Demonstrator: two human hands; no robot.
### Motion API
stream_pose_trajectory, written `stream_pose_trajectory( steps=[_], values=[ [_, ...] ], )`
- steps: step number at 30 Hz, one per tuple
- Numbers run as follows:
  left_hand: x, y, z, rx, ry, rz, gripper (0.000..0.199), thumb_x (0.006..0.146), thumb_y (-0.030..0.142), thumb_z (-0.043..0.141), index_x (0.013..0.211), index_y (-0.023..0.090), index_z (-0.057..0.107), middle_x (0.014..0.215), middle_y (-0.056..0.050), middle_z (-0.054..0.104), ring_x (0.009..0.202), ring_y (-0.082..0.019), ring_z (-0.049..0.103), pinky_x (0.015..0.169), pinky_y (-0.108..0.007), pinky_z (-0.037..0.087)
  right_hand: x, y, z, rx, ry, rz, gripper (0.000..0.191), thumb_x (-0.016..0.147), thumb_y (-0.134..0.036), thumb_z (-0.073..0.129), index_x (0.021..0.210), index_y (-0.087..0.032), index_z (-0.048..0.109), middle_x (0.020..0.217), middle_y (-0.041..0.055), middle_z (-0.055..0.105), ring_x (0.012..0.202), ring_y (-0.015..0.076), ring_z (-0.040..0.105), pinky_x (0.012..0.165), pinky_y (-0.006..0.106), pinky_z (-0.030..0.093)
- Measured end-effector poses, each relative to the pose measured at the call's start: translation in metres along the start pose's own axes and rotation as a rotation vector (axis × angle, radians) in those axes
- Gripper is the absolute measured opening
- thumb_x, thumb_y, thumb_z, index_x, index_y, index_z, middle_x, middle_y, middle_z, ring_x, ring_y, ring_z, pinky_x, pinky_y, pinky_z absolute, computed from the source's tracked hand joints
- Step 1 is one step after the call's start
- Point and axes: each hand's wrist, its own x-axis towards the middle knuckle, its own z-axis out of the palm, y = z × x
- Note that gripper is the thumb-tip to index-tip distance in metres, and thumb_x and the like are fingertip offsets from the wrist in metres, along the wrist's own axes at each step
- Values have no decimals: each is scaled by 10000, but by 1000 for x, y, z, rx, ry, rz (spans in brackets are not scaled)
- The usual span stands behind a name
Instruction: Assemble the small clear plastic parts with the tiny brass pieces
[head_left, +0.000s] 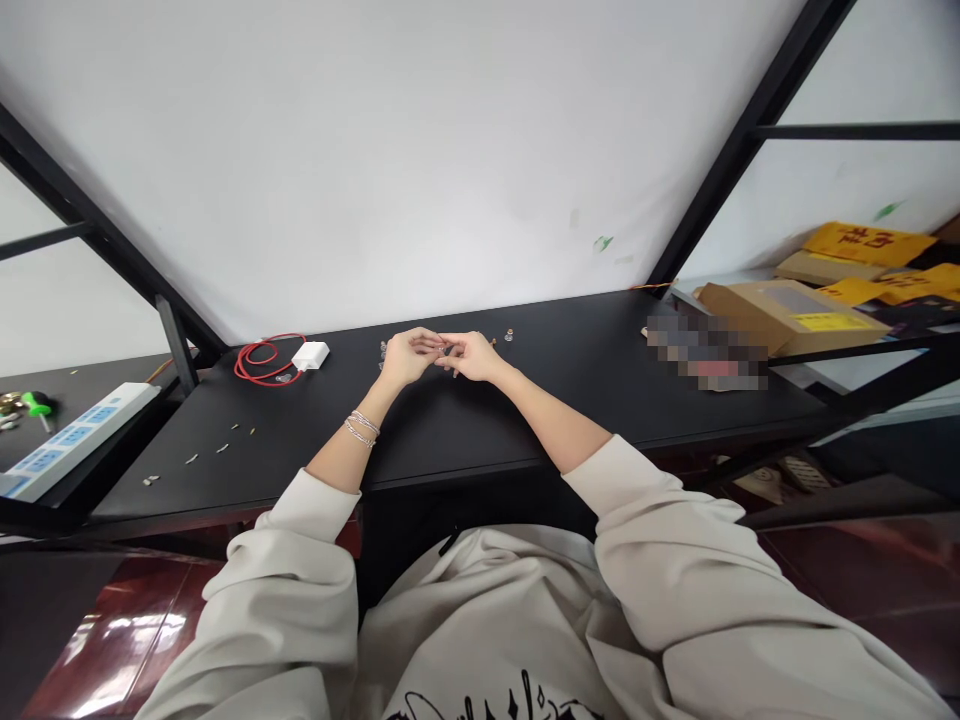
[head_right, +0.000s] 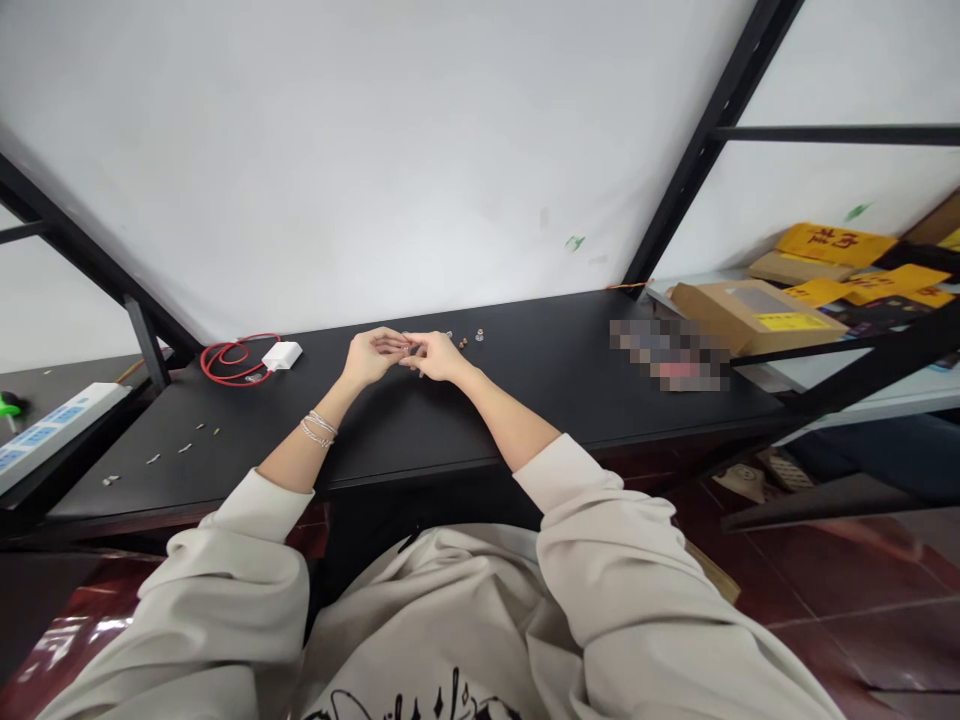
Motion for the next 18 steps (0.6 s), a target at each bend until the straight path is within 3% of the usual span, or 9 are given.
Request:
stream_pose_trajectory(
  steps=[3, 6, 7, 9, 13, 15, 18],
  values=[
    [0, -3, 0, 10, -23, -22, 267, 623, 161, 871, 849, 137, 730, 919, -122, 801, 871, -263, 779, 842, -422, 649, 0, -3, -4, 25, -56, 28, 523, 787, -152, 821, 1302, -144, 730, 817, 41, 768, 638, 152, 680, 516, 228, 575],
    [-1, -6, 3, 76, -70, -53, 251, 639, 209, 879, 851, 143, 762, 883, -106, 800, 820, -254, 774, 811, -399, 641, -1, -11, -18, 31, -61, 67, 657, 699, -159, 895, 1330, -186, 716, 1039, 71, 778, 599, 112, 650, 444, 192, 527],
    [-1, -6, 4, 106, -91, -63, 243, 655, 231, 877, 859, 147, 775, 869, -99, 800, 785, -243, 768, 788, -385, 637, -1, -13, -24, 29, -10, 77, 699, 666, -176, 920, 1333, -196, 712, 1113, 82, 765, 581, 97, 637, 412, 180, 497],
    [-3, -5, 6, 175, -137, -93, 234, 692, 278, 866, 882, 161, 796, 828, -81, 796, 675, -208, 737, 710, -349, 621, -1, -18, -37, 43, 180, 97, 602, 720, -266, 904, 1287, -175, 725, 1146, 102, 748, 564, 86, 623, 371, 168, 443],
    [-4, -3, 5, 367, -215, -141, 180, 726, 347, 845, 811, 192, 811, 643, -34, 737, 529, -169, 644, 625, -313, 568, 0, -18, -56, -8, 525, 236, 327, 935, -351, 710, 1178, -133, 734, 969, 103, 762, 496, 95, 600, 375, 187, 432],
    [-3, -4, 4, 456, -220, -124, 158, 733, 366, 835, 747, 211, 804, 583, -17, 703, 539, -176, 639, 650, -316, 559, 0, -15, -60, -79, 579, 324, 283, 958, -310, 676, 1176, -136, 726, 938, 99, 770, 471, 104, 601, 425, 216, 486],
    [-1, -9, 1, 527, -191, -105, 139, 730, 361, 823, 700, 231, 784, 527, 4, 659, 539, -184, 631, 676, -329, 555, 0, -10, -61, -221, 534, 415, 277, 957, -274, 673, 1194, -137, 716, 882, 90, 779, 500, 134, 645, 527, 254, 554]
  ],
)
